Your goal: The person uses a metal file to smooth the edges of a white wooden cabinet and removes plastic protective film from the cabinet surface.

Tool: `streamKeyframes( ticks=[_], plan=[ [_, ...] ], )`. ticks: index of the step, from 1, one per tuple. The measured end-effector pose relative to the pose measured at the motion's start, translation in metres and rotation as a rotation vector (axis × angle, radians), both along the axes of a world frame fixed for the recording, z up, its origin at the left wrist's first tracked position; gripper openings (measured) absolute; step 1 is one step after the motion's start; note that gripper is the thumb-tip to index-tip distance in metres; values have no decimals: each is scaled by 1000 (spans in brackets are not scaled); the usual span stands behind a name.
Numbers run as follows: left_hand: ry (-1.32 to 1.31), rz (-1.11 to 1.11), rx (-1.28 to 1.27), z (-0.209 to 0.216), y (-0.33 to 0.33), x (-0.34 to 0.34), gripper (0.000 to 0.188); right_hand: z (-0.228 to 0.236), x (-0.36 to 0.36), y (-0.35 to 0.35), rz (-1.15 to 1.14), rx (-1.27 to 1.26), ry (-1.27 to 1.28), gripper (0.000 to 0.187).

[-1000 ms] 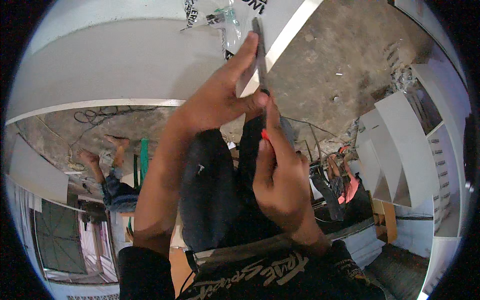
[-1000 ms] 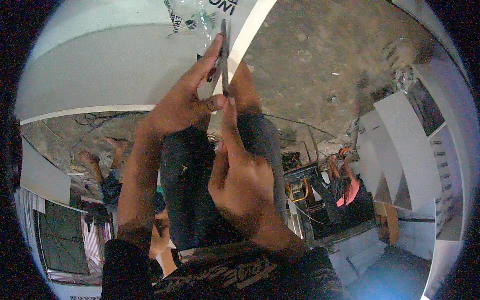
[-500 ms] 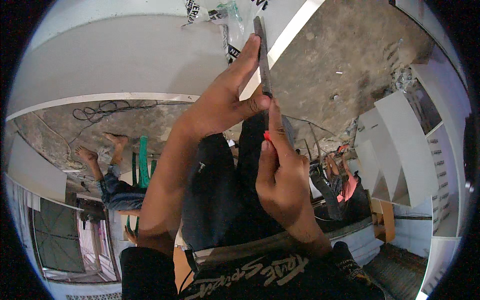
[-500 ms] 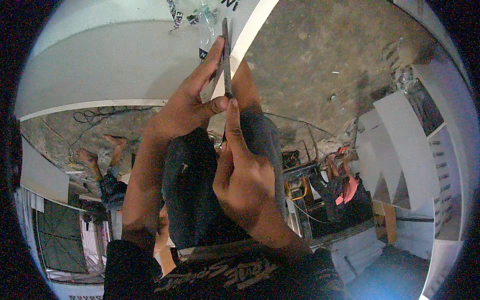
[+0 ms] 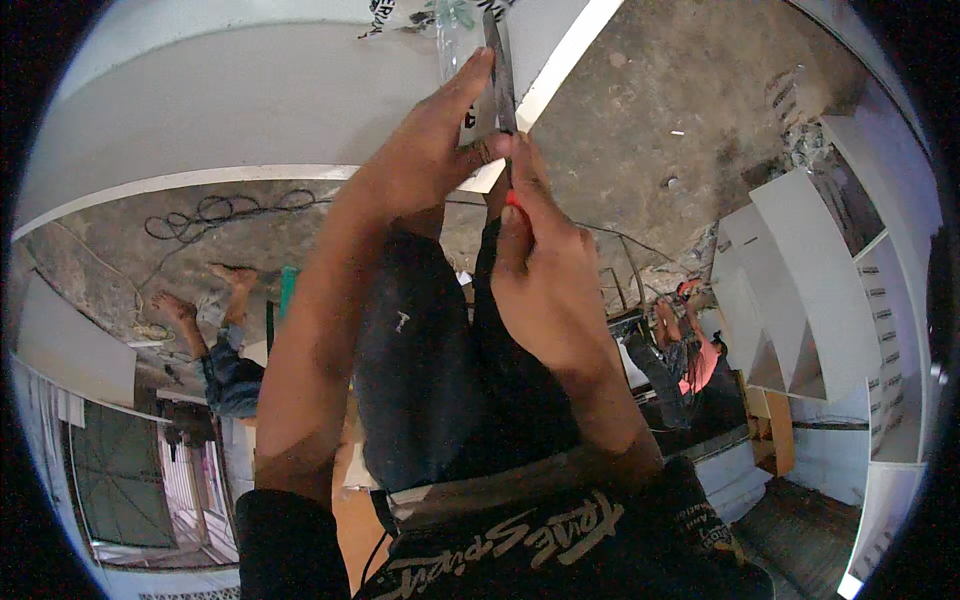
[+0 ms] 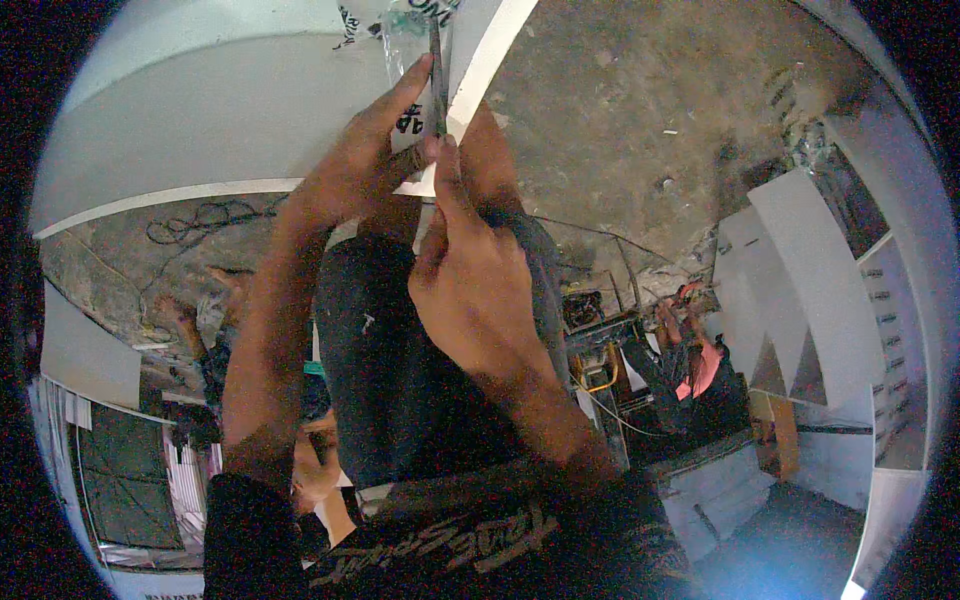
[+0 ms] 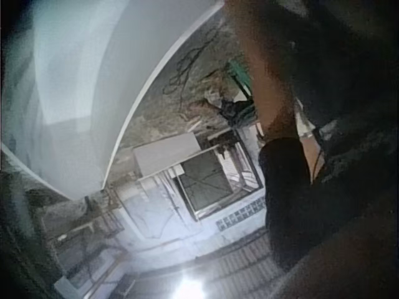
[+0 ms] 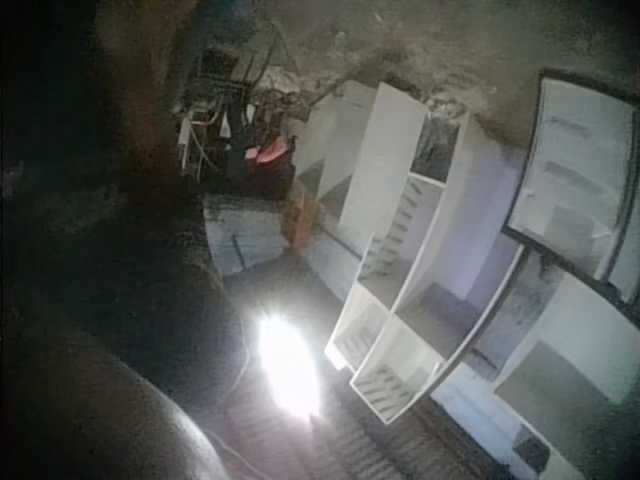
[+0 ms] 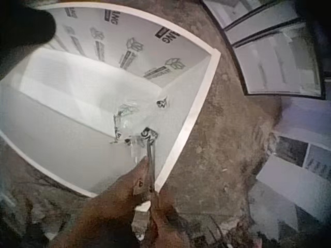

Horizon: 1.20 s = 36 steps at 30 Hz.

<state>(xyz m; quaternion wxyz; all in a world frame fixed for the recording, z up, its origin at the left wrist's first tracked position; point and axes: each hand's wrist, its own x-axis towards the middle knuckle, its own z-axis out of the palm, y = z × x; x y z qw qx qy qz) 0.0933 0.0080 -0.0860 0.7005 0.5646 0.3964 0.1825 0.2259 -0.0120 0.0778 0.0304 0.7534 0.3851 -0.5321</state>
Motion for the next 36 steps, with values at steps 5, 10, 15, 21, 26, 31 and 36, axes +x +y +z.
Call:
streamKeyframes(
  ticks=[5,10,15,21,26,31,36],
  plan=[
    [13,-26,66,12,6,1,92,16,5,5,-67,-143,25,54],
    [-27,-51,55,26,-2,4,94,36,3,-12,-23,-47,24,55],
    [-8,-99,68,-2,5,-5,101,-5,1,-26,73,148,-14,66],
    [-51,-52,80,16,-4,2,101,25,10,-11,-48,3,71,52],
    [4,-146,55,-4,-3,-21,103,-2,-1,-22,-45,6,124,50],
    [-9,-156,105,21,1,-10,101,27,1,-17,-68,-14,72,46],
    [172,-258,72,25,-4,-15,102,18,-3,-23,-33,-31,68,47]
  ],
)
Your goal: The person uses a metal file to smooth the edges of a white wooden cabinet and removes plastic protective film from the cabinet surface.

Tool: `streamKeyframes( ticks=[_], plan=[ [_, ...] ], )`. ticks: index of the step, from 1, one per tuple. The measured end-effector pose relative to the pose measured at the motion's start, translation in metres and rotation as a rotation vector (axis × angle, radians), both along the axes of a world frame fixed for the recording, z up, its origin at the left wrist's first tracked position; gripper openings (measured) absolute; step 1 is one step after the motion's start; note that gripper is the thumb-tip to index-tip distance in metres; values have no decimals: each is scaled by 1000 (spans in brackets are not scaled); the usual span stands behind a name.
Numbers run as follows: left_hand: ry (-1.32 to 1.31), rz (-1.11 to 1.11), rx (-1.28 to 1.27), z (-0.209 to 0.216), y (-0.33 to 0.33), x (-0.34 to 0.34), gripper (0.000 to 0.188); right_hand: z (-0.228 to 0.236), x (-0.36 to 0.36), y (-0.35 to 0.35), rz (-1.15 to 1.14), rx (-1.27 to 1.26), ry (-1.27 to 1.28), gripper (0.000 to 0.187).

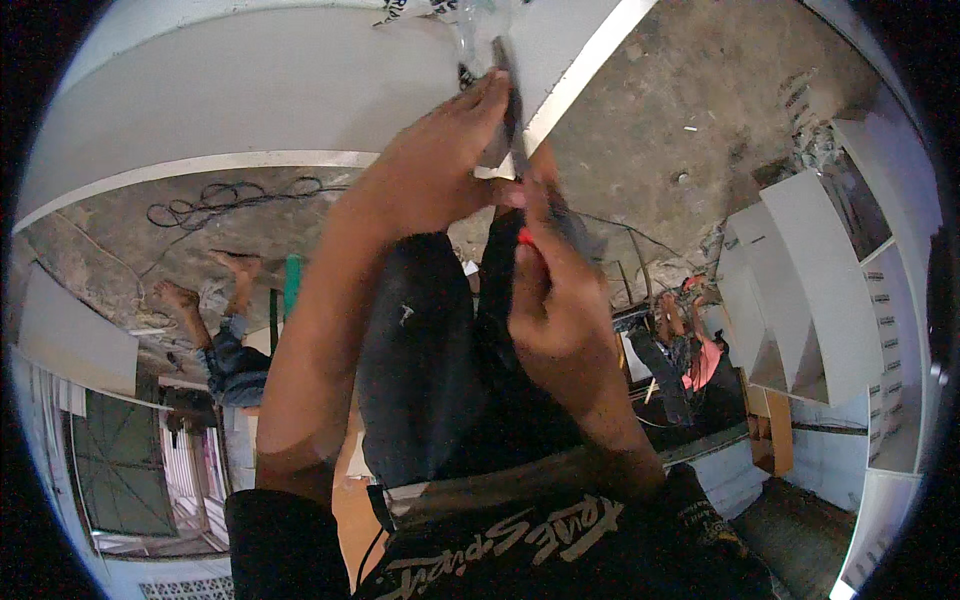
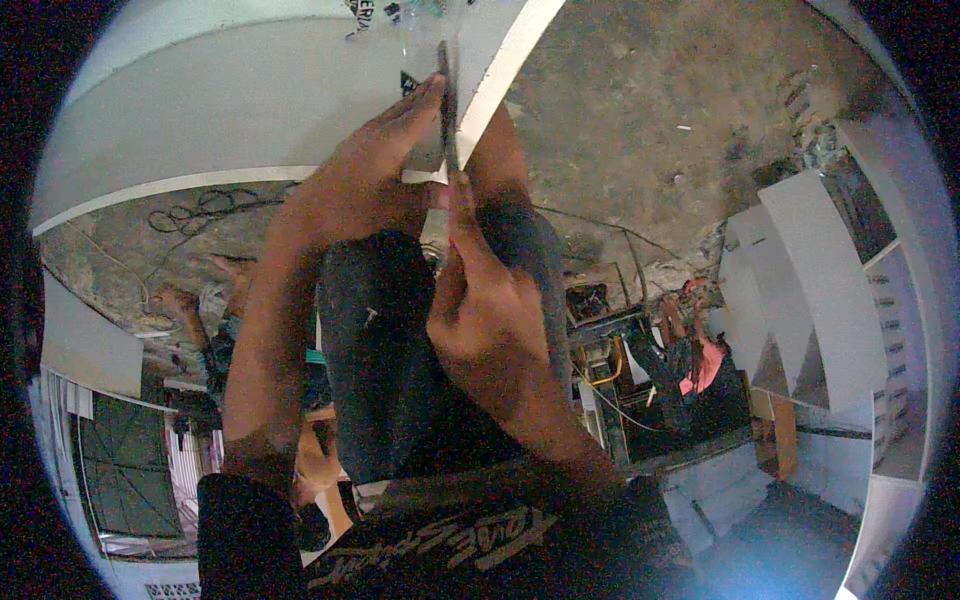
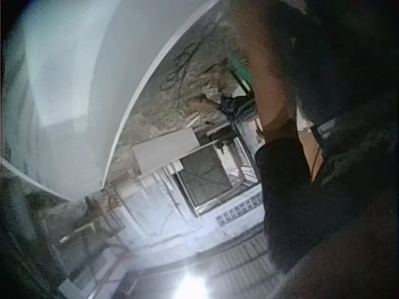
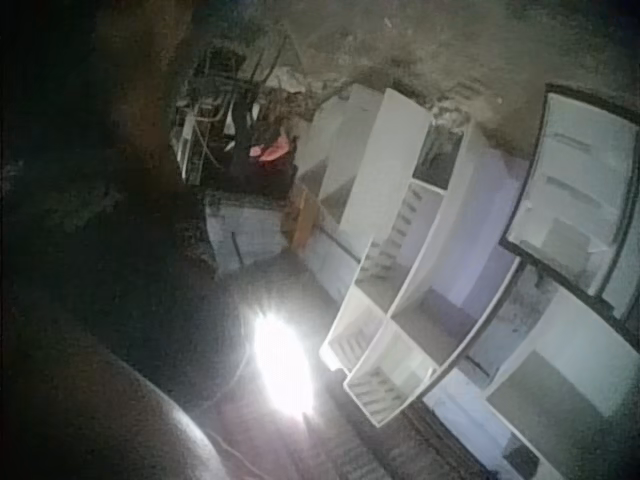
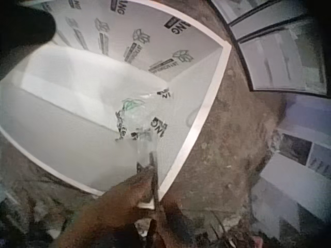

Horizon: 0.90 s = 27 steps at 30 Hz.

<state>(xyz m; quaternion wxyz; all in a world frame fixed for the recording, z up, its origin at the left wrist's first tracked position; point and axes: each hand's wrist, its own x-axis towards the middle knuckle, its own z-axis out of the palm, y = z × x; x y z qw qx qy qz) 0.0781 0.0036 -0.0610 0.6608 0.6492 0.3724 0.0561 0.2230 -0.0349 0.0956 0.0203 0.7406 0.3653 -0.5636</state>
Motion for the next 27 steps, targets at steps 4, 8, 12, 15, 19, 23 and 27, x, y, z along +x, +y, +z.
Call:
streamKeyframes(
  ticks=[4,8,12,15,19,23,27],
  plan=[
    [74,-42,-68,-1,9,-6,101,-3,-2,9,-14,-93,2,46],
    [-7,21,-13,4,1,1,100,0,1,-2,-27,64,-11,44],
    [138,-56,55,8,8,-2,86,-22,10,-4,22,23,43,52],
    [214,109,-89,41,2,9,72,-2,26,-5,-39,-32,90,55],
    [251,283,91,55,-32,31,65,37,48,19,-100,-89,58,59],
    [336,619,-14,66,-46,89,64,43,59,24,-290,53,-69,65],
    [353,883,113,69,-37,132,59,40,58,37,-437,216,-121,67]
  ],
)
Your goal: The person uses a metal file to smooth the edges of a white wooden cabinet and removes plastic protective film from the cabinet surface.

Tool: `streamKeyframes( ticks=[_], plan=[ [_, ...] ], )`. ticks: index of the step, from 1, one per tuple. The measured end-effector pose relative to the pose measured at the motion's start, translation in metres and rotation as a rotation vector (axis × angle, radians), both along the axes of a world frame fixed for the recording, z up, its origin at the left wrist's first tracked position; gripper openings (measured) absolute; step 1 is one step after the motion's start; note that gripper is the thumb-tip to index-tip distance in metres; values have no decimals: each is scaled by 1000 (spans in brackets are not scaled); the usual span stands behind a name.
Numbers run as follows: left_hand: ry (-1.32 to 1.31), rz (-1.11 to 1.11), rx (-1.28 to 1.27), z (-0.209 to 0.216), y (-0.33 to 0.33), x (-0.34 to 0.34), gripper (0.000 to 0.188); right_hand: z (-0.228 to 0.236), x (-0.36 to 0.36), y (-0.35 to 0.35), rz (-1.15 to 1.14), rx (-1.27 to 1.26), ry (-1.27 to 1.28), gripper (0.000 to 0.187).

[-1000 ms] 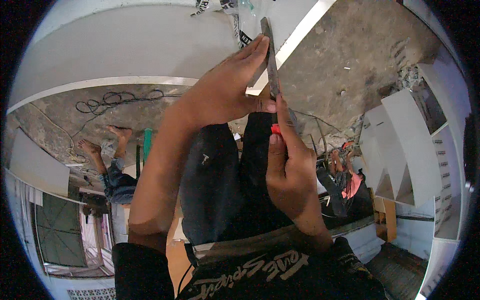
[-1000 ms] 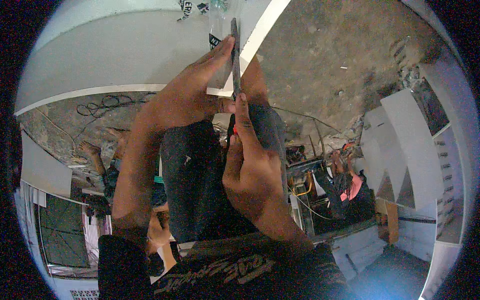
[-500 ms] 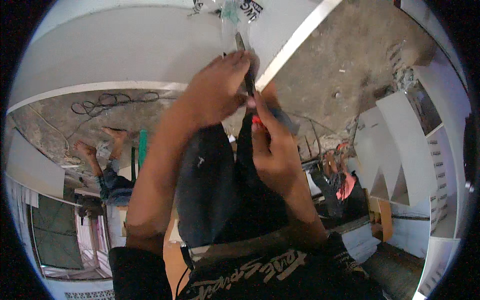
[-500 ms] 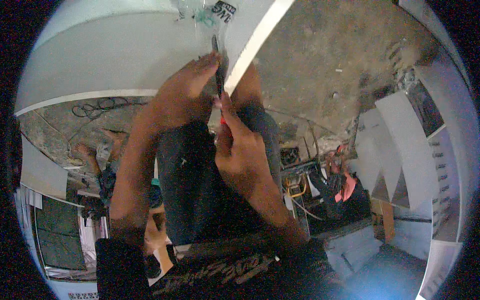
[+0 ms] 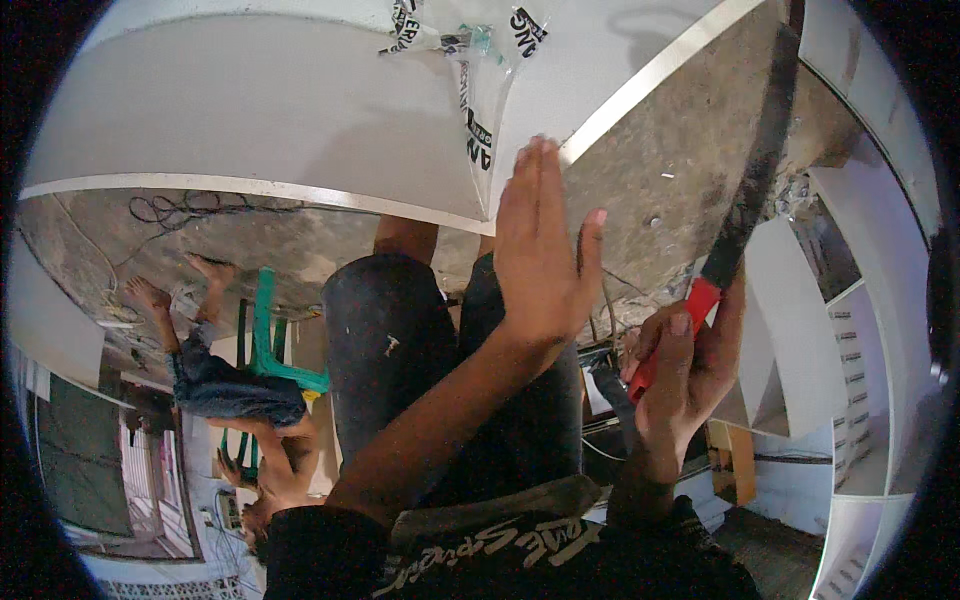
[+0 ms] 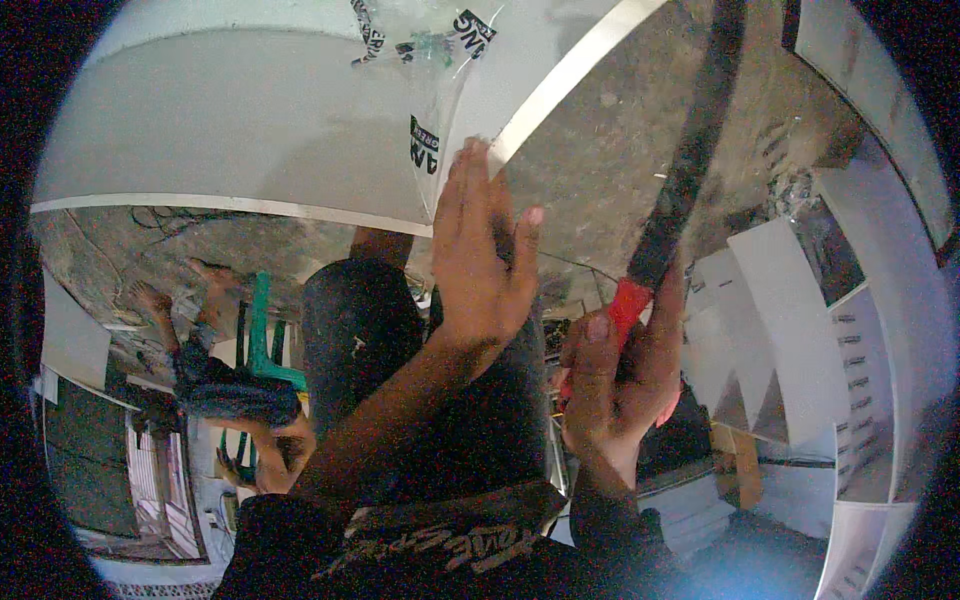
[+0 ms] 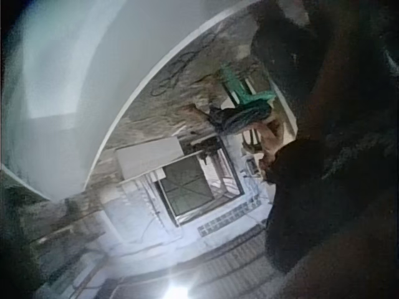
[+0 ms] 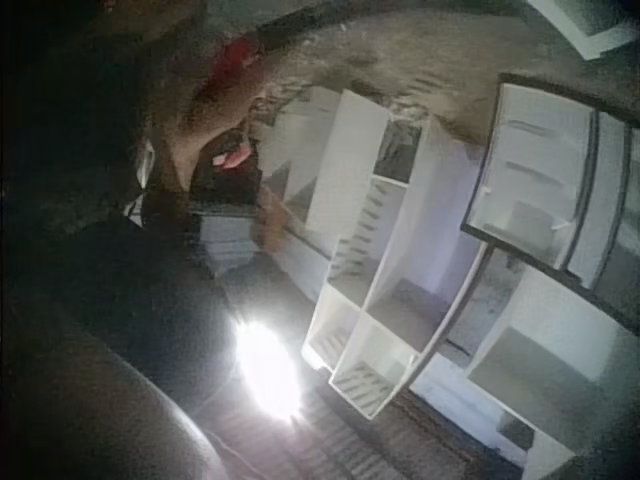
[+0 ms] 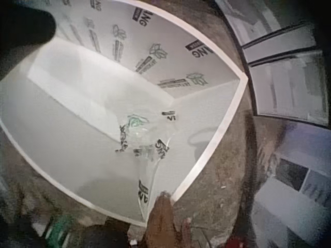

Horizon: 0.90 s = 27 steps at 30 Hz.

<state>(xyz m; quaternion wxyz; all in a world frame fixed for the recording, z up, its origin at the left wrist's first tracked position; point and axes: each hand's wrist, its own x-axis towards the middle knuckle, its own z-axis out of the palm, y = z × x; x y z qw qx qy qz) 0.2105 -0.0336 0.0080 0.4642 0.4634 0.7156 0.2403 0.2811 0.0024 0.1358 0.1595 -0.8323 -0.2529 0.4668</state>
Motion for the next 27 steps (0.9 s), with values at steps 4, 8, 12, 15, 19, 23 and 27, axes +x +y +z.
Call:
streamKeyframes(
  ticks=[4,8,12,15,19,23,27],
  plan=[
    [-23,89,117,-17,20,12,52,-3,4,5,26,59,25,65],
    [-5,129,155,-24,31,16,44,1,2,16,10,-24,-19,71],
    [28,-59,63,-27,10,-25,45,6,17,26,56,-11,59,69],
    [66,-198,-77,-16,-10,-56,43,10,26,33,127,-112,52,62],
    [140,-224,-28,-8,-29,-61,42,19,39,51,361,-340,103,56],
    [131,-211,-135,16,-24,-49,49,21,55,60,868,-391,85,50],
    [113,-215,-259,35,-21,-47,61,24,49,70,1053,-465,94,47]
  ],
)
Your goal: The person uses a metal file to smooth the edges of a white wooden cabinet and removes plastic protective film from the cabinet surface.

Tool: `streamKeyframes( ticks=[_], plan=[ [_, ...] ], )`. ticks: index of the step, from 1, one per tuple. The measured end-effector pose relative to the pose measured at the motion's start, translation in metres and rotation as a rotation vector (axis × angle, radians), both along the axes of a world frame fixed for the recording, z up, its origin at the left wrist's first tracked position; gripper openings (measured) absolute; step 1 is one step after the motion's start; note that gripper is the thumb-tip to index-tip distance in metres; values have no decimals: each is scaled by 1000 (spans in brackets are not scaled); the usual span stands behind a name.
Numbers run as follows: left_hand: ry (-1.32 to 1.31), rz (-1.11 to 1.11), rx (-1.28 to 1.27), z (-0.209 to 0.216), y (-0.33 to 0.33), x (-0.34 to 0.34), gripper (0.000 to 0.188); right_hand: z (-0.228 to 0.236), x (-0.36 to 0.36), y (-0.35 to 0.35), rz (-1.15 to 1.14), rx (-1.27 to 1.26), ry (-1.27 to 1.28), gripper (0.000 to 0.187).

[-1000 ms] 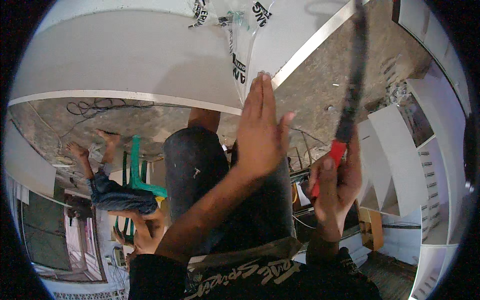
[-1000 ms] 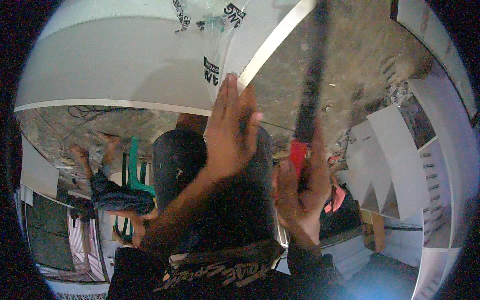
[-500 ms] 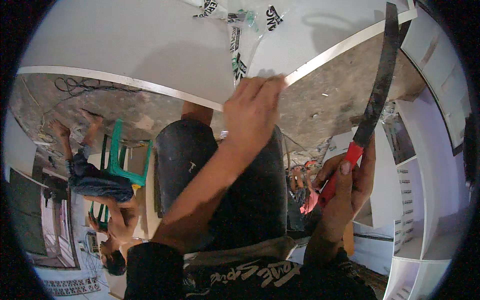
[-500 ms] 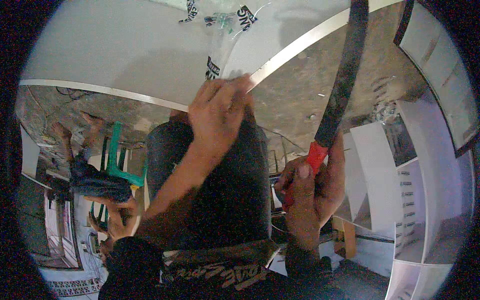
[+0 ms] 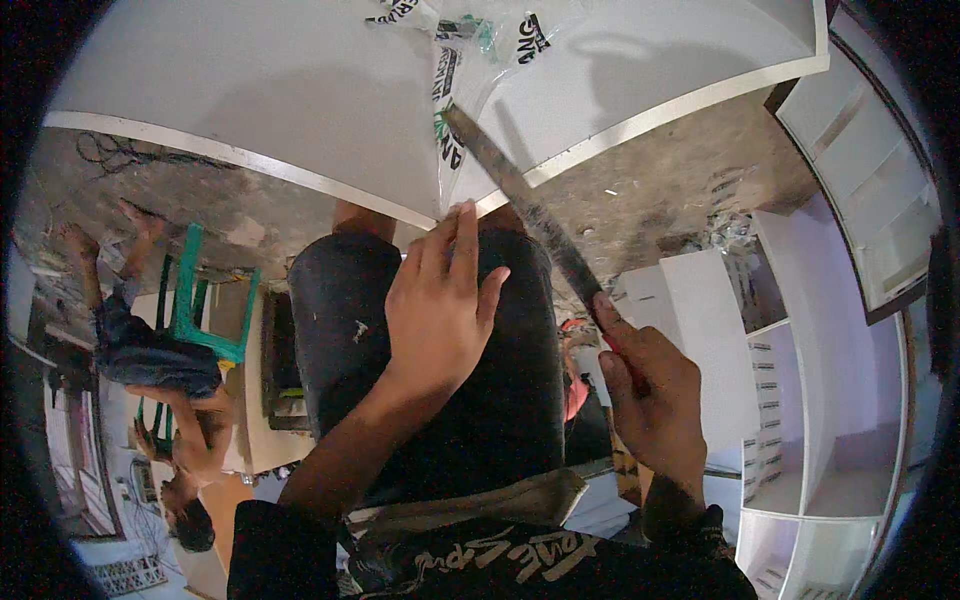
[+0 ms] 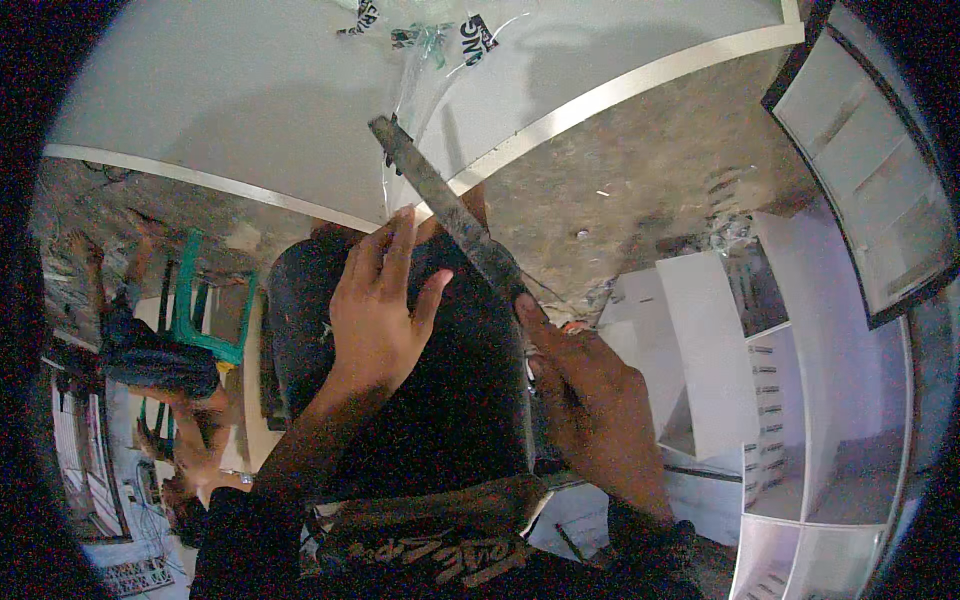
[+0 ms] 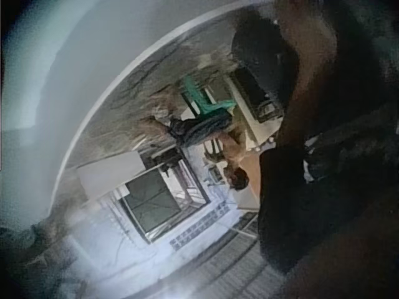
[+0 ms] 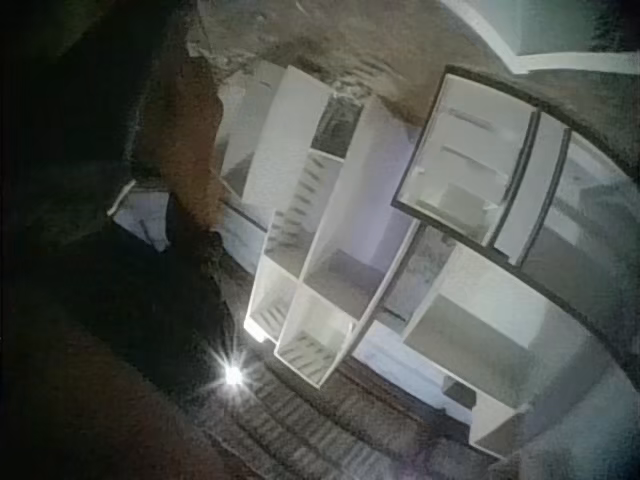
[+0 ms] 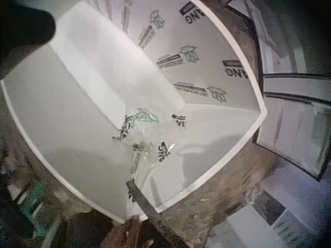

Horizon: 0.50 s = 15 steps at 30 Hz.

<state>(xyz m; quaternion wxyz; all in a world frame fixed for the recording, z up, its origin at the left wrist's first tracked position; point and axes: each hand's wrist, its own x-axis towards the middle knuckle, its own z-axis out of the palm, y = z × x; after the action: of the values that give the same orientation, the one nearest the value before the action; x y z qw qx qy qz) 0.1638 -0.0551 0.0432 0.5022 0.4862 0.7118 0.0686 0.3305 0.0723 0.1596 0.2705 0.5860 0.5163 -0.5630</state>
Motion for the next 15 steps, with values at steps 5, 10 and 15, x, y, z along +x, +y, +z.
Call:
streamKeyframes(
  ticks=[5,10,15],
  plan=[
    [-37,130,-243,8,6,3,67,3,-8,12,234,-51,-96,51],
    [12,128,-210,9,5,7,65,3,2,16,173,-210,-56,58],
    [-35,173,-94,0,-1,-1,75,-11,-5,2,-540,-601,-87,52]
  ],
)
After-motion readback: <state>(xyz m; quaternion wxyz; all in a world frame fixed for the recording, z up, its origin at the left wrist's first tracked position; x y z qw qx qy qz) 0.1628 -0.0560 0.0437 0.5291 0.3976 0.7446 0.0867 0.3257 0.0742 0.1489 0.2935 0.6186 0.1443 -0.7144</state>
